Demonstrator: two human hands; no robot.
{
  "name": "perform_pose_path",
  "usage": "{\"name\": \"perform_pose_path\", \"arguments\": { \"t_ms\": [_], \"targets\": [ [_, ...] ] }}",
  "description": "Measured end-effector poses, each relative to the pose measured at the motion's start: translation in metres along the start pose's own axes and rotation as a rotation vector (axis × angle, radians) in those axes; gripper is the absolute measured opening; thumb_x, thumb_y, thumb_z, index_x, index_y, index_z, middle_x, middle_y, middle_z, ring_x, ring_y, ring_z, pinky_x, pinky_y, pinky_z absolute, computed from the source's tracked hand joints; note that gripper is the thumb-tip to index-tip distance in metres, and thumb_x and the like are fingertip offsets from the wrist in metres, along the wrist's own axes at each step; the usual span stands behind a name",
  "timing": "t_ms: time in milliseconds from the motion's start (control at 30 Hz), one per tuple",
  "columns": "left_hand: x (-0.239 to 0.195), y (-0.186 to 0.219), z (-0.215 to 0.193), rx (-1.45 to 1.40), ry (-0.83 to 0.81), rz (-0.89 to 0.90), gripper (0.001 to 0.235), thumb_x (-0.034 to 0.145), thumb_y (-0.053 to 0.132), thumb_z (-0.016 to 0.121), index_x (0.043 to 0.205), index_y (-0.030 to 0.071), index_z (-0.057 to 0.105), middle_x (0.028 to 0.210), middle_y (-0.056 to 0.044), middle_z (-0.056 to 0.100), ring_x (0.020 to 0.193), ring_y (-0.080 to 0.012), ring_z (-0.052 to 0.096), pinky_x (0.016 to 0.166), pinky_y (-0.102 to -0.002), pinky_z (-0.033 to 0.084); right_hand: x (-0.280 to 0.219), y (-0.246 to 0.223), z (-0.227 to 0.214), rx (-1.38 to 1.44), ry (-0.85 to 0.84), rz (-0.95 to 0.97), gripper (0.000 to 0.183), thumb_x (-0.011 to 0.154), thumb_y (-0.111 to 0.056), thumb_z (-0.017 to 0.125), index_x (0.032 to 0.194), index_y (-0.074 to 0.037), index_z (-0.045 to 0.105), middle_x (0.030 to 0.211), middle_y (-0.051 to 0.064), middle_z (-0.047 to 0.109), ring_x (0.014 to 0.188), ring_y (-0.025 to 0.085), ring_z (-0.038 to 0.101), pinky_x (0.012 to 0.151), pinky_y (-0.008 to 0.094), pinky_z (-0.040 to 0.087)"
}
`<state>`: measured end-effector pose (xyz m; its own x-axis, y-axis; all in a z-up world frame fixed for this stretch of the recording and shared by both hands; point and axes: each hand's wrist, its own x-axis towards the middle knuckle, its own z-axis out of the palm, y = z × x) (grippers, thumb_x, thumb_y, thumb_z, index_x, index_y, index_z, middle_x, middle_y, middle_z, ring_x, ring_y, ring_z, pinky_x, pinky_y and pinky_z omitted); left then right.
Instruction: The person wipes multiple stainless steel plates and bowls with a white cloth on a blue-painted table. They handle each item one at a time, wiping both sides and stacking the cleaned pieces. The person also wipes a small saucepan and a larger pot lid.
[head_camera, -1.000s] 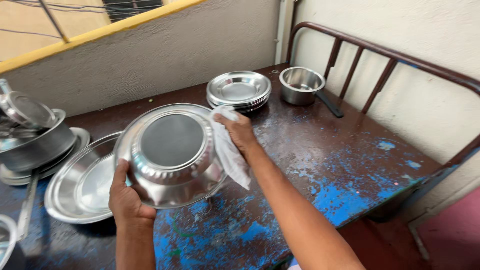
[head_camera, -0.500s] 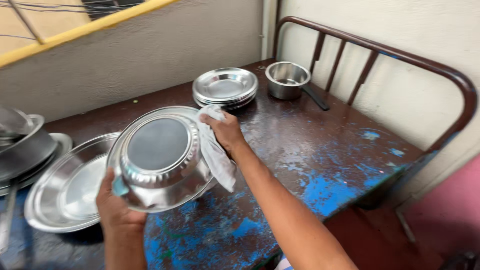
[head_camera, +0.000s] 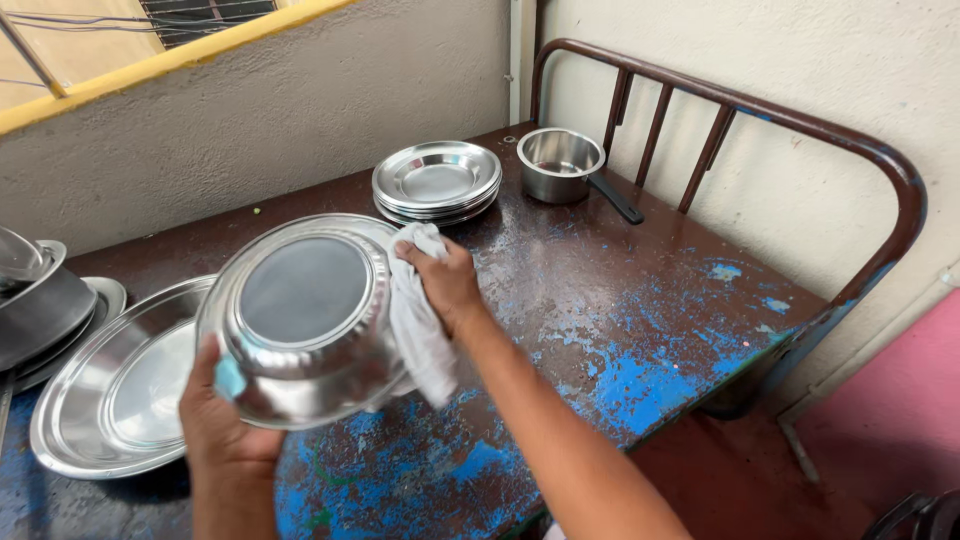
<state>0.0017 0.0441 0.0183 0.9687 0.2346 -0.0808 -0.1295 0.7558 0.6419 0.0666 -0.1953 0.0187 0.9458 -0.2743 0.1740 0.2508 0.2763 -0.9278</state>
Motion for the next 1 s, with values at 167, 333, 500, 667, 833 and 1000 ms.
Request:
{"name": "perform_pose_path", "arguments": {
  "t_ms": [167, 333, 500, 667, 833, 1000],
  "targets": [
    [0.010, -0.030, -0.006, -0.083, 0.303, 0.206, 0.046, 0.092, 0.035, 0.067, 0.124, 0.002, 0.066, 0.124, -0.008, 0.071, 0.113, -0.0214, 0.070, 0.098, -0.041, 0.058, -0.020, -0.001, 0.021, -0.196, 0.293, -0.062, 0.027, 0.093, -0.024, 0.075, 0.103, 0.001, 0.077, 0.088, 0.013, 0.077, 0.078, 0.023, 0.068, 0.074, 0.034, 0.053],
    [0.007, -0.056, -0.011, -0.115, 0.308, 0.335, 0.047, 0.095, 0.036, 0.064, 0.125, 0.000, 0.068, 0.122, -0.007, 0.072, 0.109, -0.0185, 0.071, 0.097, -0.034, 0.058, -0.112, 0.019, 0.060, 0.371, 0.523, -0.137, 0.037, 0.090, -0.015, 0.072, 0.125, -0.003, 0.064, 0.117, 0.008, 0.072, 0.104, 0.016, 0.069, 0.090, 0.029, 0.054],
    [0.011, -0.053, -0.011, 0.253, 0.204, 0.090, 0.071, 0.092, 0.038, 0.064, 0.148, 0.004, 0.034, 0.142, -0.013, 0.054, 0.128, -0.0288, 0.052, 0.100, -0.053, 0.047, -0.094, -0.018, 0.044, 0.211, 0.331, -0.338, 0.054, 0.088, -0.008, 0.071, 0.140, -0.007, 0.055, 0.117, 0.010, 0.073, 0.099, 0.018, 0.070, 0.085, 0.030, 0.059],
    [-0.001, -0.010, -0.007, 0.123, -0.208, -0.036, 0.086, 0.093, 0.052, 0.060, 0.163, 0.015, 0.025, 0.155, -0.013, 0.039, 0.139, -0.0360, 0.042, 0.102, -0.063, 0.042, -0.108, -0.031, 0.020, -0.583, -0.004, -1.057, 0.060, 0.084, 0.000, 0.073, 0.141, -0.013, 0.058, 0.125, 0.008, 0.067, 0.110, 0.026, 0.071, 0.091, 0.038, 0.062],
    [-0.010, -0.007, -0.010, 0.234, -0.363, -0.024, 0.071, 0.087, 0.026, 0.065, 0.154, 0.016, 0.043, 0.130, -0.010, 0.060, 0.115, -0.0264, 0.059, 0.094, -0.047, 0.047, -0.133, -0.007, 0.034, -0.908, -0.310, -1.202, 0.068, 0.071, -0.004, 0.077, 0.137, -0.019, 0.066, 0.121, 0.005, 0.069, 0.103, 0.028, 0.068, 0.088, 0.039, 0.057],
    [0.029, -0.033, -0.056, -0.068, -0.243, -0.021, 0.028, 0.091, 0.007, 0.064, 0.117, 0.001, 0.054, 0.109, -0.010, 0.064, 0.099, -0.0262, 0.064, 0.091, -0.041, 0.053, -0.134, -0.002, 0.043, -1.066, -0.500, -1.307, 0.062, 0.077, -0.008, 0.080, 0.135, -0.027, 0.067, 0.123, -0.002, 0.066, 0.109, 0.022, 0.063, 0.098, 0.036, 0.053]
  ]
}}
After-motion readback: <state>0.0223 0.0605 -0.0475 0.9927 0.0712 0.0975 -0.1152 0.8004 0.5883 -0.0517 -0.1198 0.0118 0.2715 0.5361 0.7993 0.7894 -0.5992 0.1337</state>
